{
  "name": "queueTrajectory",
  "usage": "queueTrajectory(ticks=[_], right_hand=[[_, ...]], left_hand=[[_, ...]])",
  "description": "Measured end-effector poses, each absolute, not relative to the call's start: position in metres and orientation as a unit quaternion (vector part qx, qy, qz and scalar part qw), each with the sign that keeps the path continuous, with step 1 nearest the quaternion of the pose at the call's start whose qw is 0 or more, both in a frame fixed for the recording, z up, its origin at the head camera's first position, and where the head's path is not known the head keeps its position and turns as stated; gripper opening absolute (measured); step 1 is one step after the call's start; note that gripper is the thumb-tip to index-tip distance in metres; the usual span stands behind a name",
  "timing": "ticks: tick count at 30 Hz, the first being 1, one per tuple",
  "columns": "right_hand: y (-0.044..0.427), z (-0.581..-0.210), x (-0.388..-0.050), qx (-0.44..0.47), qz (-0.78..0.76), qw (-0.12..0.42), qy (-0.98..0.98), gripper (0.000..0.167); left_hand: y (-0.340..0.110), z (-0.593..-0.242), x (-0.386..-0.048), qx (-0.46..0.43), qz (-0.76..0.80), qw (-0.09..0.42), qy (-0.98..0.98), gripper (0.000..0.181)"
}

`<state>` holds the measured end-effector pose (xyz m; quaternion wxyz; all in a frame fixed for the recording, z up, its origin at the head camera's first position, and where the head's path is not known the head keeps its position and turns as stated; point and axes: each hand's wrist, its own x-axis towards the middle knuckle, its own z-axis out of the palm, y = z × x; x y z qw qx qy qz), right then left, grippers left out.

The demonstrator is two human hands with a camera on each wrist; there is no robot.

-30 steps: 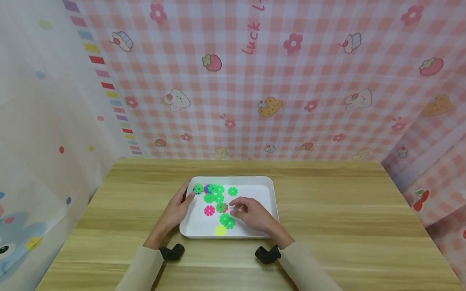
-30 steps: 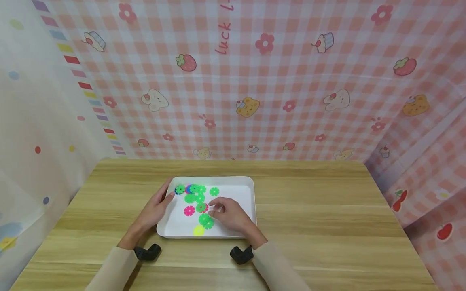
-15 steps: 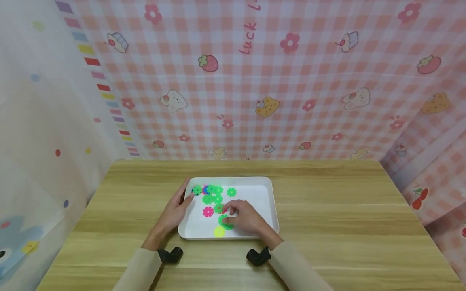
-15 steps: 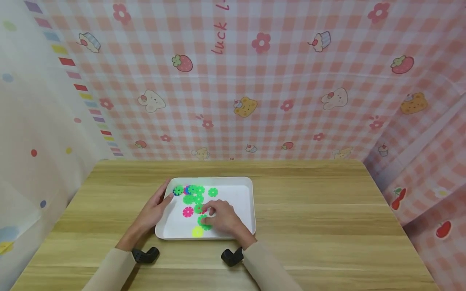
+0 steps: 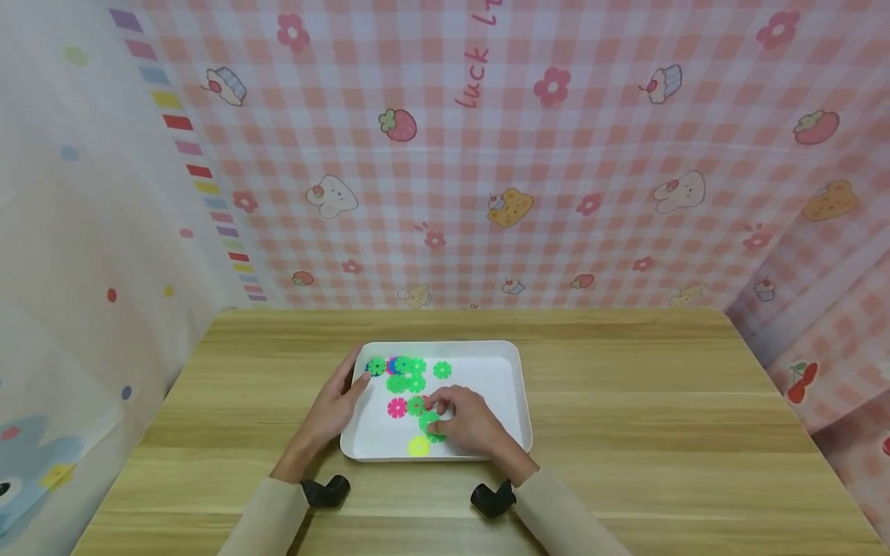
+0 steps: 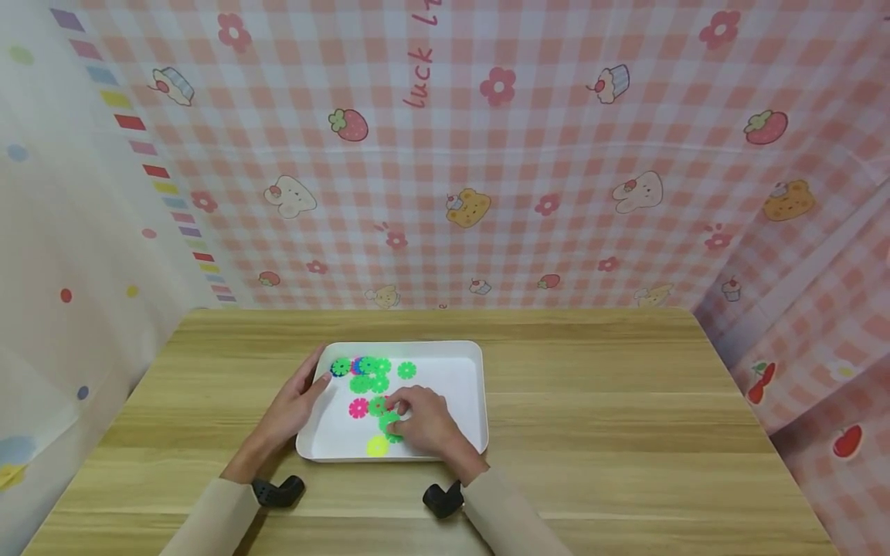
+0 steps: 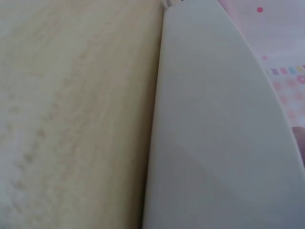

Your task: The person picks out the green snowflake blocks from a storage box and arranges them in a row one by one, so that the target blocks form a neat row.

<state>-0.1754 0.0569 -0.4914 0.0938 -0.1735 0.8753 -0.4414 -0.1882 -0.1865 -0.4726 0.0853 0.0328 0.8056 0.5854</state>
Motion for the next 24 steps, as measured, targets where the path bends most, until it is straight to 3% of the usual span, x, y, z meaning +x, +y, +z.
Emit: queueTrajectory(ticks=[16, 24], right_hand=[[0.059, -0.492, -0.178, -0.178, -0.462, 0.091, 0.864, 0.018], [0.065, -0.484, -0.178, -0.173, -0.481, 0.089, 0.855, 0.02]], left_hand=[[-0.185, -0.468, -0.185, 0.023, 0.587, 0.092, 0.804, 0.06], [-0.191, -0.493, -0.196, 0.029, 0.593, 0.083, 0.801, 0.06]])
